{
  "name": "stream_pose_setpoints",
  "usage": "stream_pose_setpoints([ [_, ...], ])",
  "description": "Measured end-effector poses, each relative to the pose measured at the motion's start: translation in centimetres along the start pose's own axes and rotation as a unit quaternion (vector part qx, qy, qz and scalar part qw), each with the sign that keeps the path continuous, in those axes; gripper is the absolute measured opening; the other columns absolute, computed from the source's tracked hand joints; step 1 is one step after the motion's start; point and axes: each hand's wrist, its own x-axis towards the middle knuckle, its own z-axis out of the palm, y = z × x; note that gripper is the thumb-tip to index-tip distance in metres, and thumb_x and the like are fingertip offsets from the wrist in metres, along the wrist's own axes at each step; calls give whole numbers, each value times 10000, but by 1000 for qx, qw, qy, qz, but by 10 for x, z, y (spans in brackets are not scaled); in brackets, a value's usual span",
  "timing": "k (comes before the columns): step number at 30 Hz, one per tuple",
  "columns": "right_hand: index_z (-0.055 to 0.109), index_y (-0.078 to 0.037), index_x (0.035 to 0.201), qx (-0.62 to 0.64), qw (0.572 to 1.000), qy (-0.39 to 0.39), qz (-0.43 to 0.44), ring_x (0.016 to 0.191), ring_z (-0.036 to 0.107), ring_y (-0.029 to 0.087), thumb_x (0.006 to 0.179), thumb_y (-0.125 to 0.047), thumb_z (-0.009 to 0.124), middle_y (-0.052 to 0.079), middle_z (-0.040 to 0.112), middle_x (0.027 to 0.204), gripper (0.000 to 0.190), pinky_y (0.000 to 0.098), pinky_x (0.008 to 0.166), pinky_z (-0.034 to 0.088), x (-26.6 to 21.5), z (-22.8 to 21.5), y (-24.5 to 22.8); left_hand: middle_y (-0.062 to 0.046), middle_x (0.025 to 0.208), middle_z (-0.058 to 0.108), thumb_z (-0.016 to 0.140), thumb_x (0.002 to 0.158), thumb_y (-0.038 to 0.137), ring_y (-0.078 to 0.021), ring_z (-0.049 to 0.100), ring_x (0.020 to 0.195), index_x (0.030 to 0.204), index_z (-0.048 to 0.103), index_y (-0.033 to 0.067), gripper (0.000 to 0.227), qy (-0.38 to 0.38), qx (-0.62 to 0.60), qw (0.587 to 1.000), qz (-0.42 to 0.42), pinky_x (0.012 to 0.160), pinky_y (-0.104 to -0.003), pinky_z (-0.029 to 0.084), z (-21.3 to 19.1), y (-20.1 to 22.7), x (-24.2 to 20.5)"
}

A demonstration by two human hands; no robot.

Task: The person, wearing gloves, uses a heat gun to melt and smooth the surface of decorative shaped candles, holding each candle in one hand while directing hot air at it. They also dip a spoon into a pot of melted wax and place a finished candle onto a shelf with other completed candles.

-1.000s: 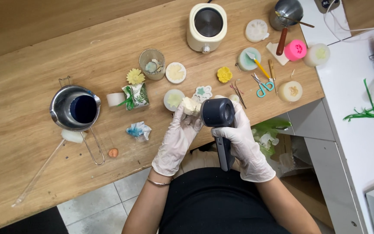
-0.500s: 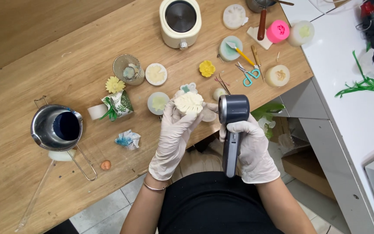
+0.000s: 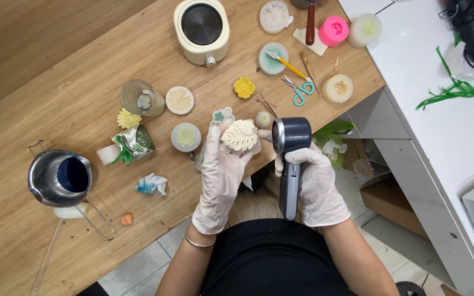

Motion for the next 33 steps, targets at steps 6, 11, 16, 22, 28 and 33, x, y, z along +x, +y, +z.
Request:
stream_pose_setpoints([
  [6,552,118,1287,-25,999,-19,-15,709,618,237,737,-47,567,259,663,1155,575,363,680,545,10,-22,-11,-200,1405,577,544,1055,437,-306,554,1307,1201,584,66,401,-7,-33,999,-8,1120,-485,437,4,-17,12],
  [11,530,101,1338,-40,998,-50,-17,671,596,220,713,-54,553,247,708,1218,645,328,650,517,14,-25,-22,-229,1421,604,536,1047,410,-304,584,1318,1157,574,91,339,3,-52,998,-42,1097,-456,451,20,-17,13],
  [16,481,35,1487,-46,996,-70,23,678,587,214,737,-67,571,193,655,1142,763,315,648,509,11,-31,-16,-202,1391,590,523,1040,354,-278,598,1231,1344,561,61,424,67,-43,994,-71,1043,-468,483,14,-17,1],
  [22,528,66,1364,-24,994,-100,33,657,592,230,726,-81,593,177,691,1119,658,331,629,504,9,-29,-6,-231,1371,599,489,1061,372,-300,607,1232,1394,532,-52,541,10,-51,996,-68,1060,-464,484,-1,-16,-13],
  [28,607,68,1109,-12,994,-84,63,659,611,275,762,-91,635,178,637,865,382,367,639,521,15,-55,14,-198,1381,610,455,1076,361,-295,590,1273,1400,516,-41,520,51,-75,991,-96,1081,-462,469,-4,-12,-24],
  [33,604,61,1137,-7,994,-89,67,660,609,272,750,-93,634,163,645,878,417,361,631,512,7,-51,15,-252,1399,582,436,1086,346,-349,583,1287,1422,490,-55,526,-4,-69,992,-107,1100,-482,455,-5,-11,-33],
])
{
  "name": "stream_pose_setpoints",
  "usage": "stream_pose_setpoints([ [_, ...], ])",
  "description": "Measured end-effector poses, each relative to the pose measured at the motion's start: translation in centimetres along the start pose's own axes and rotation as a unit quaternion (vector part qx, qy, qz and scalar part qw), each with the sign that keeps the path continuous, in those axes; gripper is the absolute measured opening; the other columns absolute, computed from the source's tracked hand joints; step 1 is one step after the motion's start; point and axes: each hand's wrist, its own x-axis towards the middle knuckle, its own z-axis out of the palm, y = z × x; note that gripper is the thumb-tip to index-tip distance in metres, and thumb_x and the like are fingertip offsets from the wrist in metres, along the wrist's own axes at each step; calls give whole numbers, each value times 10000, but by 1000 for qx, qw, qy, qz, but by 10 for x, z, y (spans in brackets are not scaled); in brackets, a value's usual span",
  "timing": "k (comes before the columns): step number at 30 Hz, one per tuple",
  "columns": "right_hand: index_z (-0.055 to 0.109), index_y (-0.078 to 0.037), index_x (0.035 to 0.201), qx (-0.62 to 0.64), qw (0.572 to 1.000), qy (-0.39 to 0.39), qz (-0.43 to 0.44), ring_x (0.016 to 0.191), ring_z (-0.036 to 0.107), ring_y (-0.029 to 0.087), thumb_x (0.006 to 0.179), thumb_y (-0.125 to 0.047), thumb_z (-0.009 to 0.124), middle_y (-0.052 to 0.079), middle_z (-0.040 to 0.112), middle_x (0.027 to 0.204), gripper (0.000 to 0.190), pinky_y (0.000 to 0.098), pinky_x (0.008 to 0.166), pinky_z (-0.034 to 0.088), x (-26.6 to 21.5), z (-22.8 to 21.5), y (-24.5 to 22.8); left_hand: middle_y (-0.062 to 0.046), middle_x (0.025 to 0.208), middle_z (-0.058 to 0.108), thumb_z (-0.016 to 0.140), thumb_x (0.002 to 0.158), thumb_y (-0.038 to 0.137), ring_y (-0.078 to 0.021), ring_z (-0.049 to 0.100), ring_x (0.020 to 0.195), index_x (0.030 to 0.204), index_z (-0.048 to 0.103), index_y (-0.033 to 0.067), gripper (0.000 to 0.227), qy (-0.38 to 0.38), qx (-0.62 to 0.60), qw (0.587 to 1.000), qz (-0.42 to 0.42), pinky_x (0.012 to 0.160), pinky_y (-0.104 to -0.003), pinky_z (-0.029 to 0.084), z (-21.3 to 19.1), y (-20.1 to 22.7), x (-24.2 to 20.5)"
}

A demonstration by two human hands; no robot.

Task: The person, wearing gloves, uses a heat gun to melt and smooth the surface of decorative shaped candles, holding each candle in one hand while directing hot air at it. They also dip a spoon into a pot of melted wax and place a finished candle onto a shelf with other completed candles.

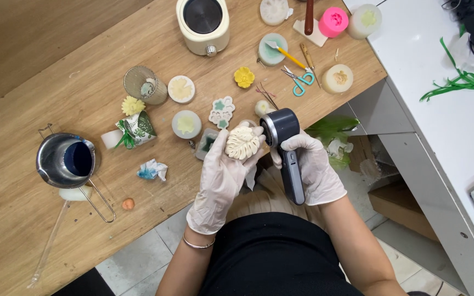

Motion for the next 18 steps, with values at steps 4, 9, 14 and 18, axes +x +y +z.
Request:
stream_pose_setpoints([
  [4,569,52,1321,15,1000,-3,-1,683,602,254,746,-91,630,141,642,933,595,346,644,508,-9,8,-13,-274,1438,540,421,1103,320,-386,549,1331,1446,471,-55,510,-44,10,998,-37,1139,-504,429,-6,-2,8],
  [9,494,46,1473,34,999,-28,-19,690,595,240,759,-99,626,135,643,986,741,340,651,501,-15,5,-34,-247,1506,509,421,1096,313,-376,487,1419,1444,471,29,452,-75,-24,995,-60,1175,-518,403,6,-9,12],
  [14,454,27,1540,15,998,-53,-13,694,593,232,770,-97,615,130,635,999,796,335,655,497,-3,-8,-59,-211,1498,505,434,1077,376,-347,471,1419,1441,487,54,489,-61,-72,995,-38,1153,-561,394,21,-22,26],
  [18,429,24,1536,-49,997,-51,9,679,600,225,731,-83,584,126,649,1023,827,327,636,511,9,5,-89,-223,1412,589,449,1089,411,-344,584,1291,1417,515,18,516,-38,-75,996,-18,1087,-514,475,28,-29,38],
])
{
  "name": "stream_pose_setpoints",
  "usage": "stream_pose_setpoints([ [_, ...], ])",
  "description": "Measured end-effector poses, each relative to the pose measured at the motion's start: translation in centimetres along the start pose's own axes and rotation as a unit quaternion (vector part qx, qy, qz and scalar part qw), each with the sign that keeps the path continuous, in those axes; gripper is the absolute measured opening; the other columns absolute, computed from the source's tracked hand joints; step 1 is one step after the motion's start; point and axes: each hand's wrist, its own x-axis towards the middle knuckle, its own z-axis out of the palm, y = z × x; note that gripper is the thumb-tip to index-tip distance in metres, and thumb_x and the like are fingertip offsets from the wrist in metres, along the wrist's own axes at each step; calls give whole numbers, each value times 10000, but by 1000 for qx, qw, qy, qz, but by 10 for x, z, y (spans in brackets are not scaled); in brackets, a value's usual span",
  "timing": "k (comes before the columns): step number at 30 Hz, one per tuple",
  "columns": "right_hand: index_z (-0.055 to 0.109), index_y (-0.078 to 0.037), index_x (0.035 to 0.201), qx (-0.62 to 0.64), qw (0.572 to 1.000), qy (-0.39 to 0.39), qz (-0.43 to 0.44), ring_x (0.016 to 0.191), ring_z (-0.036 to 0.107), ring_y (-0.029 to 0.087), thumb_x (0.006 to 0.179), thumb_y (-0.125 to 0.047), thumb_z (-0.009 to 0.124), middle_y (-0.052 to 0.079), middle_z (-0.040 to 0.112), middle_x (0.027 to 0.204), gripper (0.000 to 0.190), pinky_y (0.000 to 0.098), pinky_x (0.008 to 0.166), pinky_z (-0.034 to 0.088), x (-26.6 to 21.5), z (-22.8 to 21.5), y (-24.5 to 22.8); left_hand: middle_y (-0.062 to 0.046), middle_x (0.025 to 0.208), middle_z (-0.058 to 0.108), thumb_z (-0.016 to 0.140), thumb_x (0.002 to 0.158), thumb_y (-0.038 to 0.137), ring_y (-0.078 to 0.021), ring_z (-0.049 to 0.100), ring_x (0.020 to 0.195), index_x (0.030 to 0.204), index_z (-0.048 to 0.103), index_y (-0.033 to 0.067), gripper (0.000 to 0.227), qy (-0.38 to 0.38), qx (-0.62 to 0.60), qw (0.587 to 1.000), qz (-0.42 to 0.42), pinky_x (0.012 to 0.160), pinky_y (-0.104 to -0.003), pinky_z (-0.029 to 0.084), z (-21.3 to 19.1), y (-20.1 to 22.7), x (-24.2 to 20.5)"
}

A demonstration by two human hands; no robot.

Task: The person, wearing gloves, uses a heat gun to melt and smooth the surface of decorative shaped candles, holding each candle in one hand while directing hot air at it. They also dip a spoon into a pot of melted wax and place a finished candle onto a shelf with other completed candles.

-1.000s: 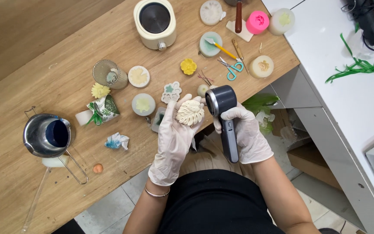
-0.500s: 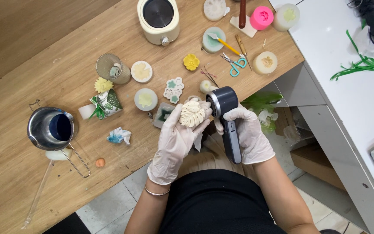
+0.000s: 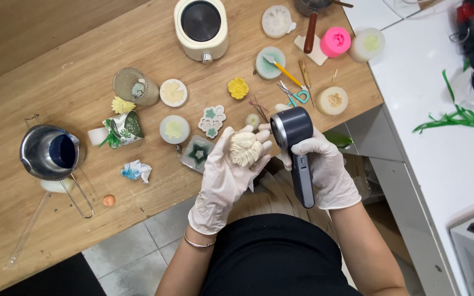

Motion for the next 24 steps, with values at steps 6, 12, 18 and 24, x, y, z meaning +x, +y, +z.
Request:
stream_pose_setpoints([
  [6,400,16,1585,-55,995,-67,42,720,610,195,680,-70,604,151,667,1092,932,300,653,531,15,-8,-27,-216,1246,692,457,1126,396,-300,721,1057,1398,569,-48,533,-18,-19,1000,0,902,-398,609,3,-10,17],
  [12,383,-1,1583,-91,987,-113,72,804,648,193,622,-46,673,151,673,1098,1005,300,647,549,28,-5,-50,-197,1160,726,477,1114,400,-283,740,963,1310,629,-29,496,7,-3,1000,19,838,-368,623,3,-17,27],
  [18,391,-50,1564,-154,972,-146,97,840,661,179,597,-35,692,127,679,1069,1013,285,661,554,42,-18,-55,-151,1064,732,497,1095,406,-281,742,951,1212,682,6,456,62,21,997,49,830,-384,626,2,-25,28],
  [24,436,-54,1547,-161,970,-144,113,827,644,153,591,-17,690,89,657,1083,990,280,685,560,44,-22,-55,-128,1014,738,558,1040,415,-261,750,868,1198,684,9,454,83,35,993,74,710,-329,636,13,-32,23],
])
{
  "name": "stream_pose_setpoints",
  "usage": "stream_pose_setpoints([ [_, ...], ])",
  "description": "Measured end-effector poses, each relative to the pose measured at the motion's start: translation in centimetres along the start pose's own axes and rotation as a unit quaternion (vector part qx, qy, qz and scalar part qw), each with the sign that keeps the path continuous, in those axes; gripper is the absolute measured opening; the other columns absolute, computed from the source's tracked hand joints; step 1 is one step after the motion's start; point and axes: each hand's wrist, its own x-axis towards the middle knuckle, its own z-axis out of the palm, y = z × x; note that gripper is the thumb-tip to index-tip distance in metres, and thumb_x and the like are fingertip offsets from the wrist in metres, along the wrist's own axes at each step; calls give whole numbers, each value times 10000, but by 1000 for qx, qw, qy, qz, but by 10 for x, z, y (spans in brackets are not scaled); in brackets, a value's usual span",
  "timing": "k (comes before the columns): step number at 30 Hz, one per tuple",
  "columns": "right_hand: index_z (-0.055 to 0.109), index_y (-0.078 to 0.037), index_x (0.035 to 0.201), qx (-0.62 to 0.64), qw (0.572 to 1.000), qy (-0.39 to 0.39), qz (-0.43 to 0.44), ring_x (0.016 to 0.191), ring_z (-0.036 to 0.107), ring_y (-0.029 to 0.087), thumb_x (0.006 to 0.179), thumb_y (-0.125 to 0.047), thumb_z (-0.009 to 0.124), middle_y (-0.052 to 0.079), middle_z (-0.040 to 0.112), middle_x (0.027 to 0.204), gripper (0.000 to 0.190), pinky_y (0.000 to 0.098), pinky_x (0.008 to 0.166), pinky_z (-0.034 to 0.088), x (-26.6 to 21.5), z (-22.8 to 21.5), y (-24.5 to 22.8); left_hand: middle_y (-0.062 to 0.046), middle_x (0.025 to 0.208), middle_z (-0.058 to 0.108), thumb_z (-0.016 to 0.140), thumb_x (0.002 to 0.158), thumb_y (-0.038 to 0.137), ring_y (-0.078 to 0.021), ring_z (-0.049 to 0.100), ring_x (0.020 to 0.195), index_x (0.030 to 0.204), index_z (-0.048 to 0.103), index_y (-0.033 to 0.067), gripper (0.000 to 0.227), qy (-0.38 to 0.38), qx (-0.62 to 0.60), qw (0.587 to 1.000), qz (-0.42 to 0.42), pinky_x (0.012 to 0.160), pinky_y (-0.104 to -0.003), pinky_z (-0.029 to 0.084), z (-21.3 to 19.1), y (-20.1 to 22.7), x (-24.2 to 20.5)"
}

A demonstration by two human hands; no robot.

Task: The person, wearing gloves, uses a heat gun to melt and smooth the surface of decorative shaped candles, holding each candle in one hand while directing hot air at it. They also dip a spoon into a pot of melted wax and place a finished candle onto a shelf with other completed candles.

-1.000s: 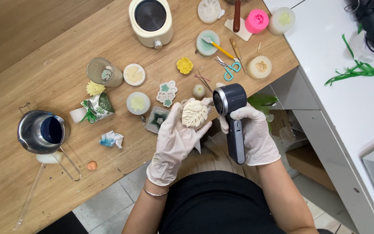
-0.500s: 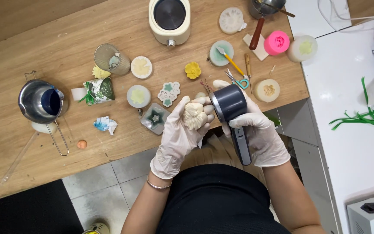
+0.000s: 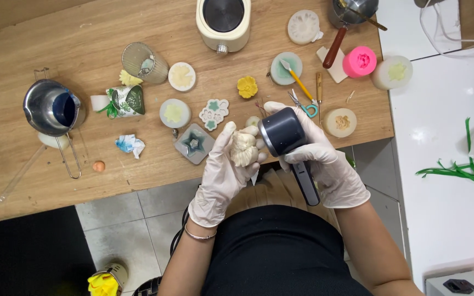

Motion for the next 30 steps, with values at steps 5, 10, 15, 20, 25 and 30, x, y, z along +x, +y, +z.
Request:
stream_pose_setpoints([
  [5,451,-49,1556,9,1000,-8,8,766,629,168,612,-3,699,113,643,1054,977,293,656,557,0,-5,4,-110,983,727,667,997,335,-217,754,802,1221,666,10,395,23,48,998,30,648,-258,629,3,-2,-9],
  [10,449,-36,1539,11,1000,-5,3,803,638,156,609,-3,699,96,650,1100,963,289,661,563,1,1,2,-109,974,725,715,996,272,-183,744,765,1224,667,12,349,9,48,998,30,612,-216,607,-1,-2,-13],
  [15,455,-34,1533,11,1000,3,3,798,637,152,599,-2,697,91,654,1105,964,285,659,559,0,6,0,-112,975,721,721,985,274,-182,741,775,1217,663,17,351,1,49,998,27,621,-214,604,-2,0,-12],
  [20,453,-31,1538,13,1000,5,0,772,637,157,601,0,697,89,652,1075,969,288,658,557,2,1,2,-105,979,720,736,962,273,-179,736,782,1228,663,26,369,11,75,997,25,630,-211,603,3,4,-12],
  [25,450,-21,1545,15,1000,-4,-8,741,636,172,602,-18,691,93,649,1029,973,295,651,554,3,-1,2,-95,983,718,717,969,318,-187,735,778,1242,655,21,408,10,98,995,16,627,-215,604,4,8,-9],
  [30,454,-20,1546,18,1000,6,-9,738,634,167,597,-20,689,87,646,1013,978,290,648,554,5,3,1,-103,980,721,684,991,356,-193,738,768,1248,652,22,422,1,94,996,7,617,-223,606,2,12,-3],
])
